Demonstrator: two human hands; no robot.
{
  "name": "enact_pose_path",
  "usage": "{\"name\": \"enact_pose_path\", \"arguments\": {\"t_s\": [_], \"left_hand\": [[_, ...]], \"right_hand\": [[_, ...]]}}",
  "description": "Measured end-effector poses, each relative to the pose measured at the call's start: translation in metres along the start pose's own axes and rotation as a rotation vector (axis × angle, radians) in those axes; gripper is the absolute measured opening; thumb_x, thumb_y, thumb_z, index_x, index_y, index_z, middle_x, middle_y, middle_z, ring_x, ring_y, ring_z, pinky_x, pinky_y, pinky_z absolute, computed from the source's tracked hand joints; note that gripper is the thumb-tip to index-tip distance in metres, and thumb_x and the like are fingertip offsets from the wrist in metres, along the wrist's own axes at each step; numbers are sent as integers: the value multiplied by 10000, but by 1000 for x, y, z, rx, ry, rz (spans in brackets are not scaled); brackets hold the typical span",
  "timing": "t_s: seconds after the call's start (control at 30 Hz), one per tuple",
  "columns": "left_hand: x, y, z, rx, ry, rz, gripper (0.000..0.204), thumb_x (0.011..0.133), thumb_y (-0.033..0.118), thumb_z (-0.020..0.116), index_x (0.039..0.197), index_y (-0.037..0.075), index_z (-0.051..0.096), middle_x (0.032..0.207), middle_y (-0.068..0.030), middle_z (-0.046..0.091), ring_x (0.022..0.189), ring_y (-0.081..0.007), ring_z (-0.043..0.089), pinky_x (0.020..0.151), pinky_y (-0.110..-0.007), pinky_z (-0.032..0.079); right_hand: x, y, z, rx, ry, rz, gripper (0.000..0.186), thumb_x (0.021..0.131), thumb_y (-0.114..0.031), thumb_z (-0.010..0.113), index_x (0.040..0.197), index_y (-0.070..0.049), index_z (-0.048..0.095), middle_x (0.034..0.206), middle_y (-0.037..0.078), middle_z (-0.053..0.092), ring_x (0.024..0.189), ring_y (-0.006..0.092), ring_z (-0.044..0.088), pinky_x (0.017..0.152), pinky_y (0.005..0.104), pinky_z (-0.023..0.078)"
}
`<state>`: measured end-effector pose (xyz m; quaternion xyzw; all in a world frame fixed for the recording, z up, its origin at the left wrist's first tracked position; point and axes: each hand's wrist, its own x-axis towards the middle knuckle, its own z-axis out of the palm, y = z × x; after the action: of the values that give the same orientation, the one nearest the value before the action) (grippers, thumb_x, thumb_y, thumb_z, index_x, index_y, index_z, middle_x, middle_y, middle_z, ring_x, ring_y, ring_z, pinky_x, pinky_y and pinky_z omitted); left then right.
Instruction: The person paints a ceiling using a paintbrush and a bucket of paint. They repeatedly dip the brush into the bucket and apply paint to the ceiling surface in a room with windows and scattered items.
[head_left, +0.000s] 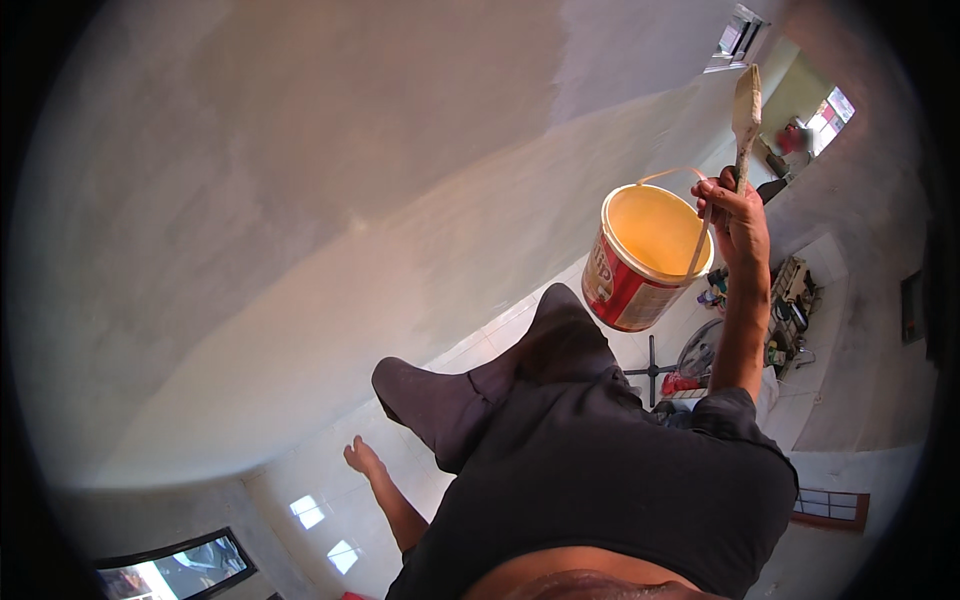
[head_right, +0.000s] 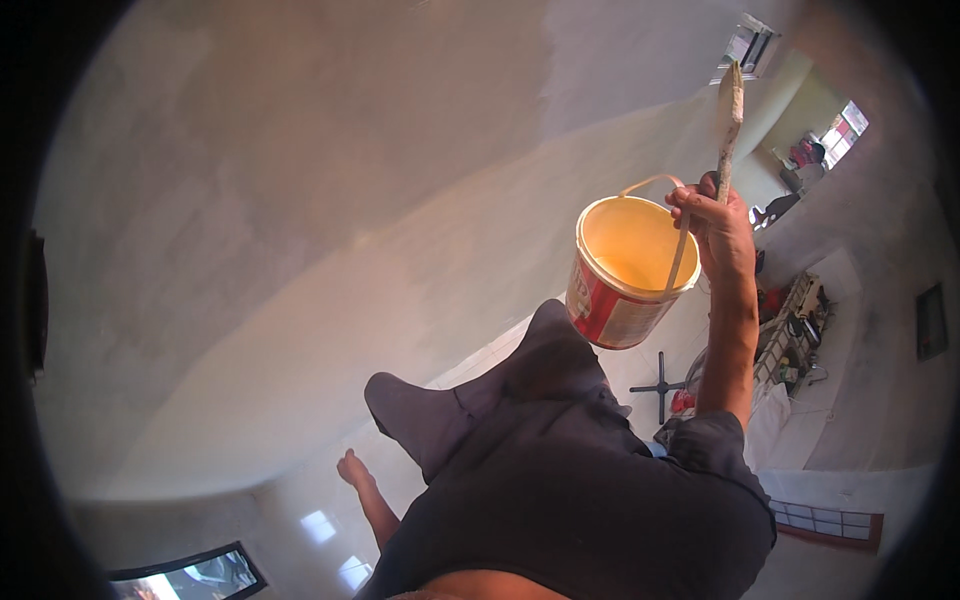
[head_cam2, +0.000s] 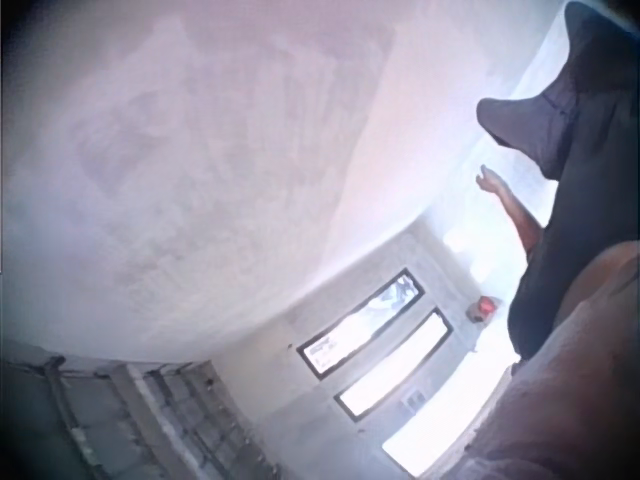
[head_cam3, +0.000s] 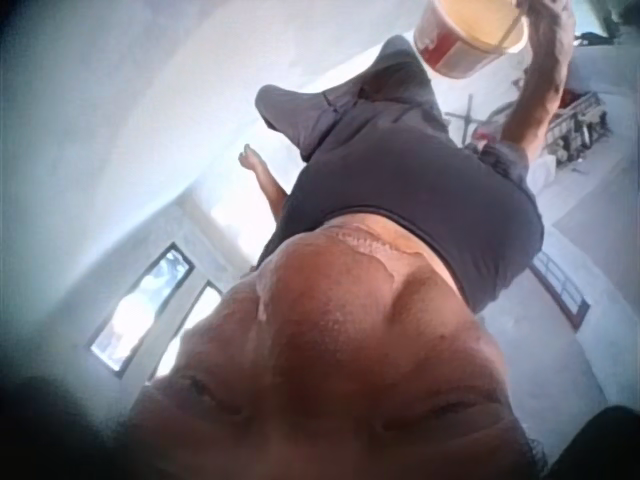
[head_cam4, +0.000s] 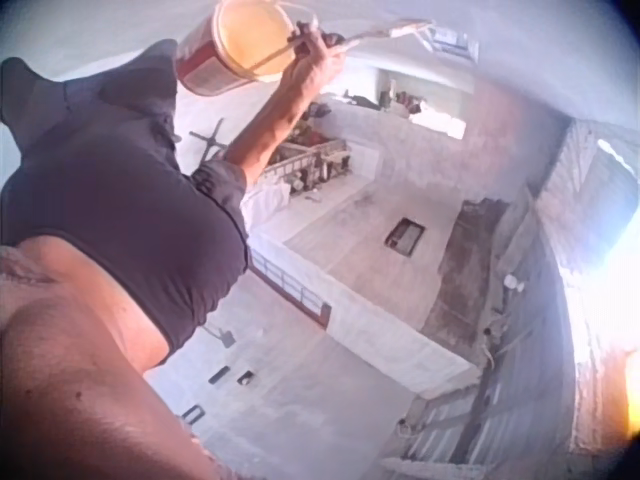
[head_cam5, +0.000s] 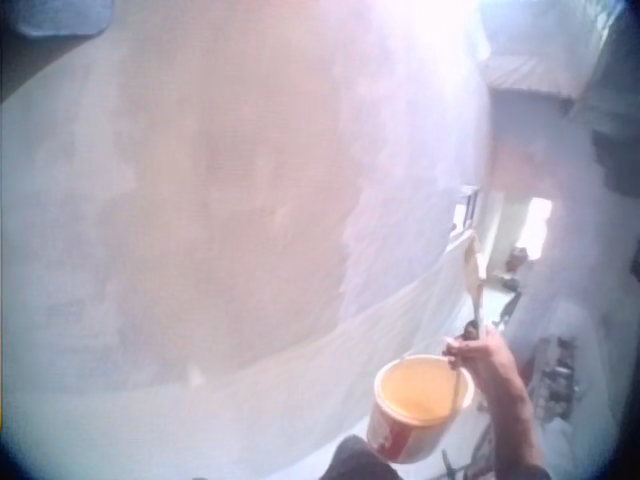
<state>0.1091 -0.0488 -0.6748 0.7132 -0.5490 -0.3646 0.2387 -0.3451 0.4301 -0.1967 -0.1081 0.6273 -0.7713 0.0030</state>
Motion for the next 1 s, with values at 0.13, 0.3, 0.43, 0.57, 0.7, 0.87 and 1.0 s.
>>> {"name": "enact_pose_path", "arguments": {"t_s": [0.13,0.3,0.43,0.57,0.7,0.87,1.0], "left_hand": [[-58,93,-2,-164,9,260,475,880,155,619,1286,-68,508,1232,-204,565,1047,-284,579,882,-387,477],[-166,196,32,-27,-346,769,275,883,130,628,1134,18,645,1102,-127,666,1030,-270,623,909,-374,476],[-235,228,76,338,-957,893,362,919,285,597,1167,27,649,1182,-155,656,1128,-313,607,989,-392,452],[-285,244,89,784,-1265,817,405,910,330,599,1163,16,643,1166,-196,653,1139,-380,584,980,-440,453],[-297,219,95,691,-1158,924,348,897,295,608,1073,-1,650,1081,-237,660,1051,-410,612,917,-491,460],[-303,219,88,696,-1098,898,400,883,316,638,1152,19,624,1127,-234,648,1086,-404,596,932,-474,463],[-311,219,82,663,-1033,889,393,867,308,665,1135,24,623,1127,-224,645,1071,-398,599,920,-479,463]], "right_hand": [[-2,-3,-2,10,-22,42,252,817,-15,684,821,-96,445,798,101,614,795,192,626,714,295,481],[-4,-8,-1,-23,-68,43,256,816,-23,686,804,-92,440,797,117,627,755,185,620,699,295,474],[0,-8,-4,-50,-70,76,258,813,-30,690,792,-94,440,801,129,638,718,181,615,689,290,470],[1,-8,-6,-62,-64,84,260,811,-32,692,795,-95,441,795,121,634,721,179,625,675,287,476],[4,-11,-8,-66,-59,101,264,807,-28,693,791,-97,439,778,107,618,740,185,639,667,291,485],[16,-11,-12,-52,-116,116,270,803,-22,690,797,-95,430,768,102,607,730,186,639,649,286,487],[22,-12,-15,-33,-132,147,274,799,-9,677,795,-101,419,756,97,594,702,179,627,608,278,477]]}}
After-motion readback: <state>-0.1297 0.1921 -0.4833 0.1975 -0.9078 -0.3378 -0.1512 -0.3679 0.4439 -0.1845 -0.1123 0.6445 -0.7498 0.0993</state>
